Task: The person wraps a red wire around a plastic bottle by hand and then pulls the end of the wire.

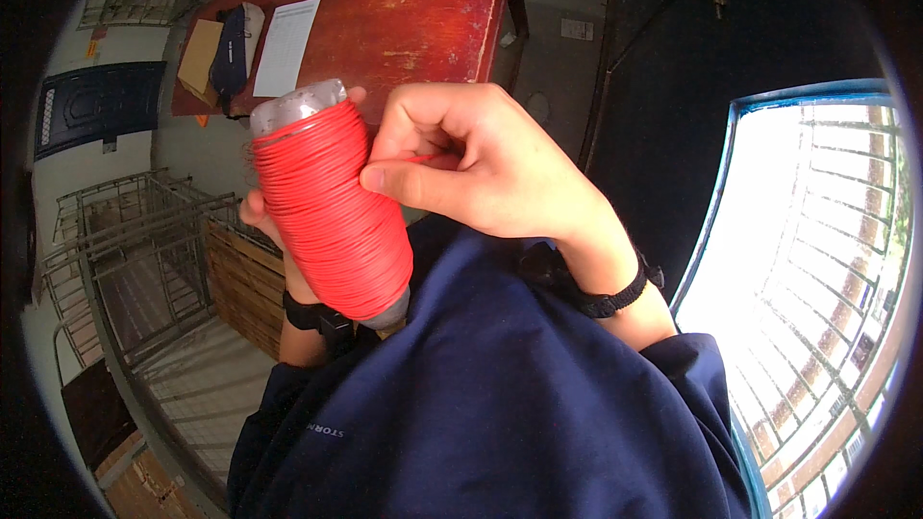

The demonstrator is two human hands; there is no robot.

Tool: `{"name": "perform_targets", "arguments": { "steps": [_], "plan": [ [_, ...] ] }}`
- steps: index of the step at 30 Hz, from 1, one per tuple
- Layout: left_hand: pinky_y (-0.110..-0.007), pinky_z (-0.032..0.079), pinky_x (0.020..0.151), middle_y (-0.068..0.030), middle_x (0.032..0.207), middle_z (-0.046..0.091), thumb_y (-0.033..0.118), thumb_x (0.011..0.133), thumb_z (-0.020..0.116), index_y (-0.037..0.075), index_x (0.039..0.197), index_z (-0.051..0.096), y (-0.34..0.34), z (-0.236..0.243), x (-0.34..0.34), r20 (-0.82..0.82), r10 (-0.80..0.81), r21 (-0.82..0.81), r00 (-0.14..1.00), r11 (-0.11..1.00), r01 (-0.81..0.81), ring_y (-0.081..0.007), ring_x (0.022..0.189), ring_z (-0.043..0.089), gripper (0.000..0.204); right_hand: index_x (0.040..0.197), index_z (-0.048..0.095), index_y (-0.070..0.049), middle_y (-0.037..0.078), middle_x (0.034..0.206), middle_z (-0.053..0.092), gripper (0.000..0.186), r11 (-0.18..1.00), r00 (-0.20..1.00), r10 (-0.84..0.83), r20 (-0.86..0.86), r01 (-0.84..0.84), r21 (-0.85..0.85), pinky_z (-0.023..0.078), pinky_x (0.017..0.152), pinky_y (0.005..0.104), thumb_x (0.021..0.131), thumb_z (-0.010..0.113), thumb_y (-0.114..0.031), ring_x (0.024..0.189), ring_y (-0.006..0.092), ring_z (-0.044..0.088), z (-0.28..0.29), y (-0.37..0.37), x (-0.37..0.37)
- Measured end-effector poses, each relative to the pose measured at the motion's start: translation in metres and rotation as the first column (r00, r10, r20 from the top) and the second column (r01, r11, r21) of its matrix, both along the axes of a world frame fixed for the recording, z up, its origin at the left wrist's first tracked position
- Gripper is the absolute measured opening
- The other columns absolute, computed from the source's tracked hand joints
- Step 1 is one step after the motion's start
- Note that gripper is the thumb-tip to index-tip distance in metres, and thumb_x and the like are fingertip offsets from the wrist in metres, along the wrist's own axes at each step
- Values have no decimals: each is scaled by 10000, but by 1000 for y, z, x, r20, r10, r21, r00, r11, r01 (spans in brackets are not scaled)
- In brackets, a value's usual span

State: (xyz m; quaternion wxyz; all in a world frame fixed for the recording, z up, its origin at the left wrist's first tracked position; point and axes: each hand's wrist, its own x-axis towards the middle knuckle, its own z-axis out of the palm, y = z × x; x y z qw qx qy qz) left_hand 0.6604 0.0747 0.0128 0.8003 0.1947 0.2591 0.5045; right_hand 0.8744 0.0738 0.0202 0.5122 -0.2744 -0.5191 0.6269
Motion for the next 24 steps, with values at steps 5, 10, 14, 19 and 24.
{"name": "perform_targets", "arguments": {
  "steps": [5, 10, 14, 19, 24],
  "plan": [
    [-379, 542, 915, -265, 1384, 452, 701, 710, 675, -80, 1437, 284, 8, -3, 2, -39, -95, 176, 995, 979, 100, -272, 1068, 622, 1137, 859, 641, 11, 30, 814, 647, 71, 999, 999, 40, 36, -39, -14, 467, 651, 192, 857, 710, -9, 740, 61, 604, 4, 1, 3],
    [-361, 547, 899, -255, 1350, 487, 725, 685, 693, -100, 1435, 262, 9, -1, 4, 23, -112, 199, 993, 974, 105, -241, 1038, 630, 1195, 887, 647, 19, 44, 818, 652, 72, 1000, 1000, 18, 4, -18, 22, 498, 684, 211, 858, 709, -3, 767, 90, 634, -1, 0, 1],
    [-367, 562, 849, -234, 1372, 467, 728, 673, 701, -62, 1441, 275, 7, -2, 1, -12, -86, 223, 996, 971, 86, -238, 1022, 626, 1182, 890, 646, 26, 62, 835, 659, 78, 999, 999, 50, -21, -50, 1, 520, 704, 234, 854, 711, 2, 781, 119, 652, 2, 0, -1],
    [-402, 582, 810, -233, 1459, 389, 757, 707, 648, 3, 1452, 296, 3, -10, 1, 46, -62, 232, 997, 971, 50, -271, 1050, 617, 1117, 874, 654, -19, -33, 748, 621, 80, 996, 995, 54, -81, -48, 70, 388, 572, 184, 875, 716, -68, 652, 12, 496, -7, -1, -3],
    [-409, 592, 805, -229, 1464, 382, 743, 716, 652, -3, 1452, 289, 4, -7, 0, 42, -87, 262, 995, 962, 73, -269, 1047, 617, 1109, 881, 650, -18, -32, 745, 616, 69, 993, 997, 56, -49, -50, 108, 394, 571, 182, 877, 708, -56, 652, 14, 503, -7, 1, -3]
  ]
}}
